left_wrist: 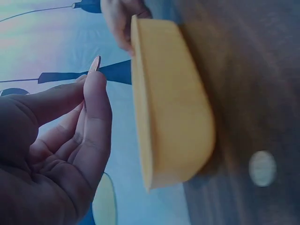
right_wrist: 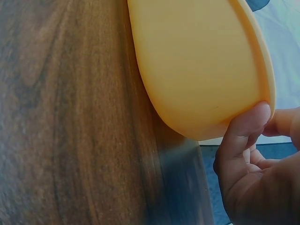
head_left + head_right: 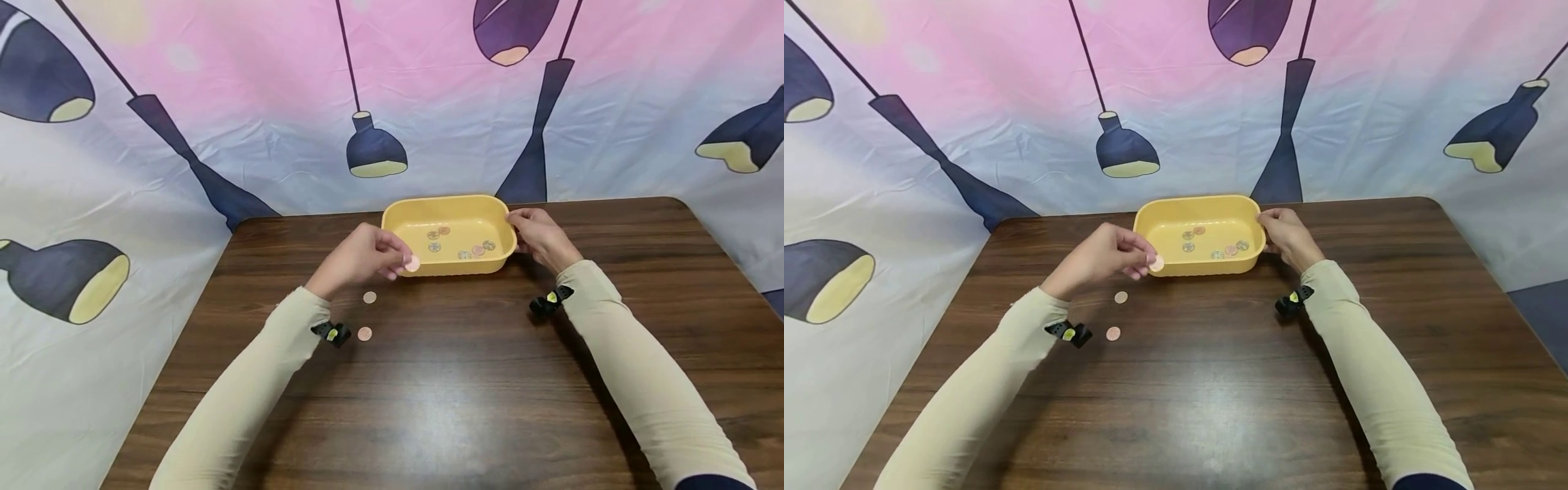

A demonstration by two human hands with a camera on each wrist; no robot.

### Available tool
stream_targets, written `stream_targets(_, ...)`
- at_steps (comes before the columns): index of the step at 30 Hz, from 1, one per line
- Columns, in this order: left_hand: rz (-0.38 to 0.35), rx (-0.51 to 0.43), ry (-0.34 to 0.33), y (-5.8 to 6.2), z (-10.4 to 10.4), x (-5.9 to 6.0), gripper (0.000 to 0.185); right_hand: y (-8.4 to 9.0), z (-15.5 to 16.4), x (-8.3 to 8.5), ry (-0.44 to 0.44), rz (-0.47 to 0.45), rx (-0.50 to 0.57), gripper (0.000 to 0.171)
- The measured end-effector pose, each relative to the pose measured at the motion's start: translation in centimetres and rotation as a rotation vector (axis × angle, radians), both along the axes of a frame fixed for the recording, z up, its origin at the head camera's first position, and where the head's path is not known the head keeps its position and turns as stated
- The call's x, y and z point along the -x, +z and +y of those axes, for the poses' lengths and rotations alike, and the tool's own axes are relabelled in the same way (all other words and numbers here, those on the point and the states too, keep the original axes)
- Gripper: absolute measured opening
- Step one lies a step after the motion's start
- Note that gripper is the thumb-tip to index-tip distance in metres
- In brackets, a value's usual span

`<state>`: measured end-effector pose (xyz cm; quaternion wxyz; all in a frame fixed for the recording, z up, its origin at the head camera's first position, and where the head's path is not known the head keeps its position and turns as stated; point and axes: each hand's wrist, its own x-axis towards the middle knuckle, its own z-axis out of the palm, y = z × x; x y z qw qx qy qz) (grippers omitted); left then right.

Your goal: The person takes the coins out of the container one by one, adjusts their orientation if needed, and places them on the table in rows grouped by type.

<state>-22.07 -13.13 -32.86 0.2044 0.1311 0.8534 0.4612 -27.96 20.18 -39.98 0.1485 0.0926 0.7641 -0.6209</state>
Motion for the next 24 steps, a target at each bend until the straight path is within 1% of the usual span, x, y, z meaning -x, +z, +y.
stream_targets(5,-0.035,0.060,-0.027,-1.5,-1.0,-1.7,0.011,0.0,0.0,0.1,0.004,0.000,-0.012,0.050)
stream_targets(9,-0.014,0.127,-0.067,-2.7,-1.8,-2.7,0.015,0.1,-0.1,0.0,0.014,0.008,-0.022,0.050)
stream_targets(13,0.011,0.174,-0.107,-4.2,-2.3,-3.2,0.019,-0.1,0.1,-0.1,0.023,0.019,-0.025,0.050)
stream_targets(14,0.013,0.182,-0.110,-4.6,-2.4,-3.3,0.019,-0.1,0.1,-0.1,0.024,0.022,-0.028,0.050)
stream_targets(17,-0.032,0.191,-0.094,-5.6,-2.4,-3.7,0.019,-0.1,0.1,0.0,0.028,0.030,-0.025,0.049)
stream_targets(21,-0.088,0.236,-0.072,-6.4,-2.2,-4.3,0.019,-0.2,0.1,0.1,0.033,0.033,-0.019,0.049)
stream_targets(24,-0.064,0.286,-0.086,-6.8,-1.9,-4.4,0.019,-0.2,0.1,0.1,0.030,0.035,-0.015,0.049)
